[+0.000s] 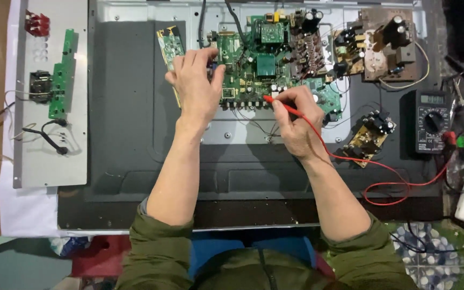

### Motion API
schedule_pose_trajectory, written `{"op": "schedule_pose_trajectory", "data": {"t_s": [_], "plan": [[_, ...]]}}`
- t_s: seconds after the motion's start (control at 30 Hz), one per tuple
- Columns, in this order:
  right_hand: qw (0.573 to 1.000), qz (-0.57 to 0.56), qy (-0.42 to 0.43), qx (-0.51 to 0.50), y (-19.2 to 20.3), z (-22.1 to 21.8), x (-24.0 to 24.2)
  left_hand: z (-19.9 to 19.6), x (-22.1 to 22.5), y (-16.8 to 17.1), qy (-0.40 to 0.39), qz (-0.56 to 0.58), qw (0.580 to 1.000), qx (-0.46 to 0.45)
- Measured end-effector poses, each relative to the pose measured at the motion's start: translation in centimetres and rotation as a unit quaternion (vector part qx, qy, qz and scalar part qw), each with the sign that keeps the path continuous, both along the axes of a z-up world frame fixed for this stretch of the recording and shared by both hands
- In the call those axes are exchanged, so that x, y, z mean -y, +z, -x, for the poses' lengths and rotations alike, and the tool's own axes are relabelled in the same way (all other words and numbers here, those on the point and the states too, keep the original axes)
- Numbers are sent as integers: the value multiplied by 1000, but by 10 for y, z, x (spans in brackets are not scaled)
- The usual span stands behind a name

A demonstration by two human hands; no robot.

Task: Testing electronic components on a television's circuit boards using a digital multimeter.

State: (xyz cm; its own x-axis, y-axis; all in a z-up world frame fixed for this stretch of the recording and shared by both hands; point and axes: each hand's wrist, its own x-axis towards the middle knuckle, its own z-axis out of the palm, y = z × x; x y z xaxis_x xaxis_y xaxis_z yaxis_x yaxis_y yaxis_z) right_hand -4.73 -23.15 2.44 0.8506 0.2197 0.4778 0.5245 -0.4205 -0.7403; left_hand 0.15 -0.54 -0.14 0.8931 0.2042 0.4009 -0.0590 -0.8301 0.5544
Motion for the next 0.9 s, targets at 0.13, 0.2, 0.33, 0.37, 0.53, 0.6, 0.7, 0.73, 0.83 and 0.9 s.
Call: {"op": "schedule_pose_trajectory", "data": {"t_s": [0.13, 0.2, 0.33, 0.37, 0.53, 0.6, 0.7, 0.73, 0.83, 0.9], "plan": [[1000, -5, 6, 6, 0, 0, 1, -1, 0, -4, -2, -10, 1000, 3], [1000, 12, -3, 8, 2, 0, 2, -3, 0, -10, 3, -25, 999, 28], [1000, 7, 1, 15, -1, -1, -2, -2, -2, -8, 1, -22, 999, 25], [1000, 7, 1, 6, -2, -1, -2, -2, -2, -10, -1, -26, 999, 38], [1000, -3, 8, 3, -2, 0, -4, -2, -3, -13, -2, -33, 998, 53], [1000, 1, 6, 14, -2, -1, -4, -4, -4, -14, -1, -40, 997, 65], [1000, -6, 12, 4, 4, 1, -5, -1, -1, 0, 8, -31, 999, 9], [1000, -18, 18, 2, 2, 1, -4, -2, -2, -2, 14, -43, 999, 8], [1000, 0, -5, -10, 0, 1, -3, -2, -3, -8, 24, -46, 999, 17], [1000, 12, 2, 2, 4, 2, -2, -4, 0, -14, 22, -40, 998, 44]]}}
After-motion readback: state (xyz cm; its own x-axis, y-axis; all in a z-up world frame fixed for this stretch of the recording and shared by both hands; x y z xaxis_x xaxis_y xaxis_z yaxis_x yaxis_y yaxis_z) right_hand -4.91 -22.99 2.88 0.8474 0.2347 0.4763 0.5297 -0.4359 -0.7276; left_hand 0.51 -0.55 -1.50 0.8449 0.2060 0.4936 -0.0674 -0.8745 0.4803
